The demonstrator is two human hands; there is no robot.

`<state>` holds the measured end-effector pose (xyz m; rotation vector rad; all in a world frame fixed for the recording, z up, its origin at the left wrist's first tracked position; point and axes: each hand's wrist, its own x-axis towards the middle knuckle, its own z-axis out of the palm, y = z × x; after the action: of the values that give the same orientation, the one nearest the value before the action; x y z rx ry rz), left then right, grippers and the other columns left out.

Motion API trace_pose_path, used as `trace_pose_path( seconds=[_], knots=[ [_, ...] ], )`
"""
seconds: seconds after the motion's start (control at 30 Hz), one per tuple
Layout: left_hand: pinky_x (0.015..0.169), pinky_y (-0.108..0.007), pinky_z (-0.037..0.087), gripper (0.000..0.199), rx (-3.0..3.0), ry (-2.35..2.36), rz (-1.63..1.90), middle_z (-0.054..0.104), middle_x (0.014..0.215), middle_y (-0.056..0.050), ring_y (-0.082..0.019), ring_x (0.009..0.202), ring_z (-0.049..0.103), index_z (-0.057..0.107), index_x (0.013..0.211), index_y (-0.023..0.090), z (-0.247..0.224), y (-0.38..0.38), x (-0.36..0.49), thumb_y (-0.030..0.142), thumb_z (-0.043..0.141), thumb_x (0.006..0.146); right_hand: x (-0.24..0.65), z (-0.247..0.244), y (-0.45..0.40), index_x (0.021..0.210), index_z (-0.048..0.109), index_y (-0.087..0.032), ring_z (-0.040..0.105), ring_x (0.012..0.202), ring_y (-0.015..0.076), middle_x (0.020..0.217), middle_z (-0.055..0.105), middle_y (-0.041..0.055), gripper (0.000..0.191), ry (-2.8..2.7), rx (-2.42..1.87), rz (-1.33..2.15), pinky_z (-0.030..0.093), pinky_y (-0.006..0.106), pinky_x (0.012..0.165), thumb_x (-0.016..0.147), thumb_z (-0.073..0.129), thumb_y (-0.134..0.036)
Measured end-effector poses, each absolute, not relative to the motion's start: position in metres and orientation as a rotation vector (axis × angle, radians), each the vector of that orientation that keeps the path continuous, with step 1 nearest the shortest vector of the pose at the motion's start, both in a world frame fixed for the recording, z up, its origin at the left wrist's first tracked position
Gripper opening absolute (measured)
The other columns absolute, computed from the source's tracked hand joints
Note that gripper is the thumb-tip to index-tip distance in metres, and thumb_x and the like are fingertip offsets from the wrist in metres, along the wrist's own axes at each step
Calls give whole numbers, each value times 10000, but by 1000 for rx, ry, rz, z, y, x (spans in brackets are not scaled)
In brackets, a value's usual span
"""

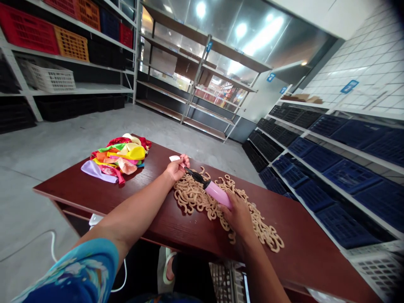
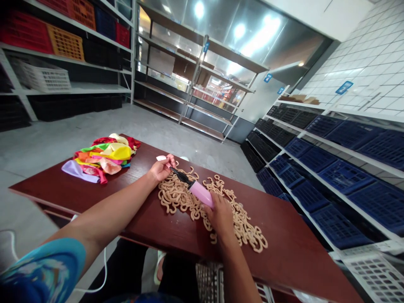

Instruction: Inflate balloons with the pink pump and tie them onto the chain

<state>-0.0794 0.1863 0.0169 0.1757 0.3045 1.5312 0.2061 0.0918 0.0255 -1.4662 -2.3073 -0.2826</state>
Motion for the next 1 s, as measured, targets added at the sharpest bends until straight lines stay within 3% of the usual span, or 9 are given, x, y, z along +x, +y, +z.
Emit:
trace_pose_path(
  seconds=[0.3, 0.4, 0.6, 0.83, 1.0],
  knots=[
    [624, -241, 476, 228, 168, 364, 1684, 613, 801, -25, -103, 646, 597, 481, 920, 189, 20, 188, -74, -9, 459, 810, 182, 40, 103, 1218, 506, -217, 566, 972, 262, 1112, 607, 106, 494, -2328, -1468, -276, 427, 386, 838, 765, 586, -398],
    [629, -225, 477, 202, 145, 303, 1738, 606, 793, -9, -83, 632, 583, 466, 855, 191, 21, 191, -83, -6, 473, 808, 167, 48, 113, 1199, 525, -215, 557, 987, 263, 1118, 607, 102, 501, -2336, -1431, -296, 417, 381, 854, 738, 617, -389],
    [550, -189, 460, 106, 61, 289, 1785, 558, 664, 3, -67, 555, 537, 513, 766, 150, 23, 194, -114, 147, 489, 869, 138, 59, 144, 1225, 531, -233, 545, 979, 257, 1119, 614, 82, 560, -2387, -1335, -254, 405, 381, 857, 699, 676, -360],
    [557, -229, 453, 187, -13, 325, 1743, 514, 561, 21, -76, 501, 496, 526, 743, 152, 22, 195, -118, 202, 444, 904, 125, 34, 171, 1256, 511, -236, 530, 993, 240, 1152, 589, 77, 561, -2396, -1223, -127, 403, 360, 877, 732, 660, -373],
    [610, -323, 484, 387, 68, 394, 1724, 493, 546, 0, -139, 557, 542, 458, 622, 164, 16, 198, -117, 430, 396, 898, 124, 22, 169, 1321, 437, -186, 488, 1033, 261, 1172, 551, 117, 673, -2354, -1210, -142, 372, 380, 919, 720, 677, -369]
  ],
)
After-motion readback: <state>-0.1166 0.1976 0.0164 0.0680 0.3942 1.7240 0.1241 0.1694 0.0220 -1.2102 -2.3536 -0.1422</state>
